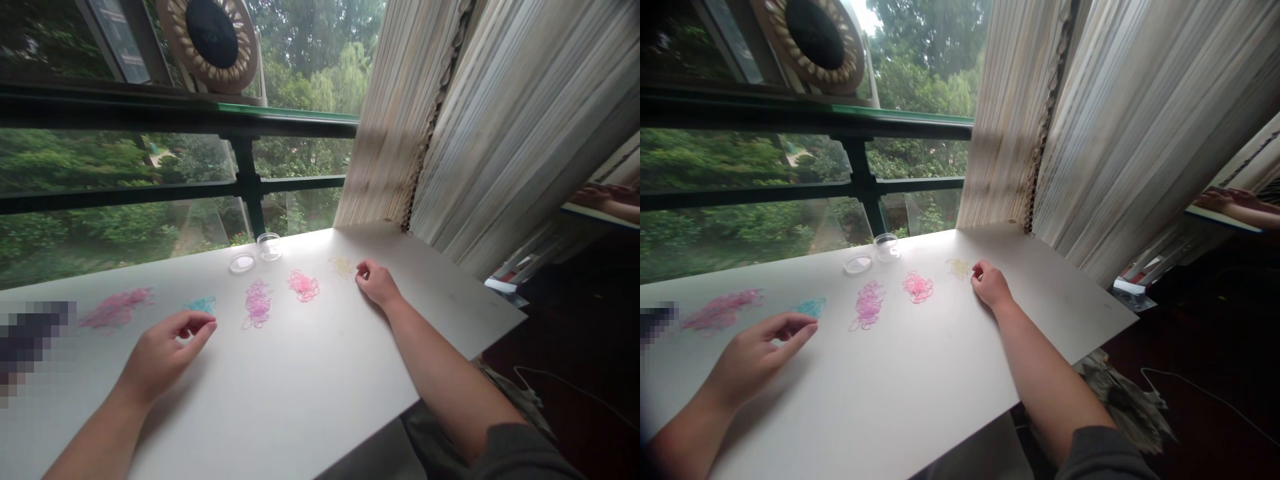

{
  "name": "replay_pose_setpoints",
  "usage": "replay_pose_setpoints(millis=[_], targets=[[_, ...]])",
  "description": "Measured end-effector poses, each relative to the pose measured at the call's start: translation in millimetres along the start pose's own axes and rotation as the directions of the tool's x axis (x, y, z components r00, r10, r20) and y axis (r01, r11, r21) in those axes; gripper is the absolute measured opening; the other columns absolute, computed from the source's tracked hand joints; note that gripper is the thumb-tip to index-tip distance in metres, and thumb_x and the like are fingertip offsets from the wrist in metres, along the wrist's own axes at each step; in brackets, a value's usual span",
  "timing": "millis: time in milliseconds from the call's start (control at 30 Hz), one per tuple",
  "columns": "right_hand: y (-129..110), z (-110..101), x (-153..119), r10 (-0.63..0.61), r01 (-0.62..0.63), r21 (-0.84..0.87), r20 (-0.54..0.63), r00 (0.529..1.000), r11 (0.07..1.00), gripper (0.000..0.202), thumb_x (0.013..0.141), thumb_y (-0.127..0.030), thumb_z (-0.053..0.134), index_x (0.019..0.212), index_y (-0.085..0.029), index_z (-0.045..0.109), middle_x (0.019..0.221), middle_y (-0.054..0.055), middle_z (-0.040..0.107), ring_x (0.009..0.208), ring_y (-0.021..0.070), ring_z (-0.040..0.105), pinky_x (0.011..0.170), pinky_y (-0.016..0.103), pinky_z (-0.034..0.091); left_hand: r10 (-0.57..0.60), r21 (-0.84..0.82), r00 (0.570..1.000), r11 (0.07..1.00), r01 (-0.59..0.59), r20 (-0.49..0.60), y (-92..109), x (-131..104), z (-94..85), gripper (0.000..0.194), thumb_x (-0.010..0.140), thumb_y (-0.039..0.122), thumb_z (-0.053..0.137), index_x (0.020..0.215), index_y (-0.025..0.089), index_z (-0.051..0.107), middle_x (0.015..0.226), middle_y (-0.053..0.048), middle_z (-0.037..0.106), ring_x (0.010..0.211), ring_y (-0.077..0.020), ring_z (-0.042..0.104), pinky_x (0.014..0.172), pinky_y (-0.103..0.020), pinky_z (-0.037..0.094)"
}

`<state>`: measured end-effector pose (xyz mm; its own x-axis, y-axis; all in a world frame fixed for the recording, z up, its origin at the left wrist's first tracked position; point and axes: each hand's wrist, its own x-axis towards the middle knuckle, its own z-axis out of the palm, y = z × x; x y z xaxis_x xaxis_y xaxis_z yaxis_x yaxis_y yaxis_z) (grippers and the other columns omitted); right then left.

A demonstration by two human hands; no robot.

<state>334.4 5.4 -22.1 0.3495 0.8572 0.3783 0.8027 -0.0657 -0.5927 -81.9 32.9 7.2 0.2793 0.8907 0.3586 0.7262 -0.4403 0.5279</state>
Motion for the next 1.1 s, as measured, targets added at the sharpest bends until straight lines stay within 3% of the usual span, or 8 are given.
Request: replay_pose_setpoints(millis=[167, 433, 767, 967, 1100], targets=[[1, 4, 3, 0.011, -0.011, 0.011, -0.028, 1.000, 1.000, 0.017, 0.067, -0.019, 0.053, 0.083, -0.019, 0.057, 0.076, 0.002, 0.067, 0.059, 0.0131, 0.055, 0.060, 0.026, 0.042, 0.008, -0.012, 1.000, 1.000, -0.009, -0.009, -1, 0, 0.9, 0.029, 0.071, 0.051, 0.057, 0.077, 0.024, 0.065, 0.067, 0.001, 0.065, 0.061, -0.0156, 0.059, 0.061, -0.024, 0.046], [2, -6, -6, -0.047, 0.040, 0.093, 0.085, 0.995, 0.995, 0.025, 0.063, -0.021, 0.058, 0.088, -0.018, 0.057, 0.068, -0.002, 0.065, 0.053, 0.0103, 0.053, 0.056, 0.022, 0.043, -0.009, -0.023, 1.000, 1.000, 0.009, -0.008, 0, 1, 0.2, 0.030, 0.071, 0.051, 0.057, 0.077, 0.023, 0.066, 0.067, 0.000, 0.066, 0.061, -0.0154, 0.059, 0.060, -0.024, 0.046], [-3, 7, 3, 0.005, -0.002, 0.101, -0.026, 1.000, 0.995, 0.017, 0.063, -0.021, 0.059, 0.080, -0.019, 0.059, 0.070, 0.000, 0.066, 0.057, 0.0122, 0.054, 0.061, 0.026, 0.043, 0.008, -0.028, 1.000, 1.000, -0.009, -0.008, 0, 1, 2.9, 0.030, 0.071, 0.051, 0.057, 0.077, 0.023, 0.066, 0.068, 0.000, 0.066, 0.061, -0.0152, 0.059, 0.060, -0.023, 0.046], [2, 9, 5, 0.061, -0.031, 0.237, -0.118, 0.991, 0.971, 0.016, 0.064, -0.025, 0.061, 0.077, -0.018, 0.056, 0.071, 0.002, 0.067, 0.060, 0.0140, 0.057, 0.060, 0.026, 0.045, 0.007, -0.040, 1.000, 0.999, -0.008, -0.020, 1, 1, 1.9, 0.028, 0.071, 0.049, 0.058, 0.077, 0.022, 0.065, 0.068, 0.001, 0.066, 0.061, -0.0147, 0.059, 0.061, -0.023, 0.045], [9, 5, 8, 0.166, -0.072, 0.355, -0.242, 0.956, 0.932, 0.016, 0.071, -0.030, 0.052, 0.081, -0.017, 0.050, 0.071, 0.005, 0.066, 0.056, 0.0132, 0.057, 0.054, 0.025, 0.046, 0.007, -0.053, 1.000, 0.999, -0.008, -0.026, 0, 2, -0.1, 0.028, 0.072, 0.048, 0.057, 0.078, 0.022, 0.065, 0.069, 0.000, 0.066, 0.062, -0.0150, 0.059, 0.062, -0.023, 0.045]])
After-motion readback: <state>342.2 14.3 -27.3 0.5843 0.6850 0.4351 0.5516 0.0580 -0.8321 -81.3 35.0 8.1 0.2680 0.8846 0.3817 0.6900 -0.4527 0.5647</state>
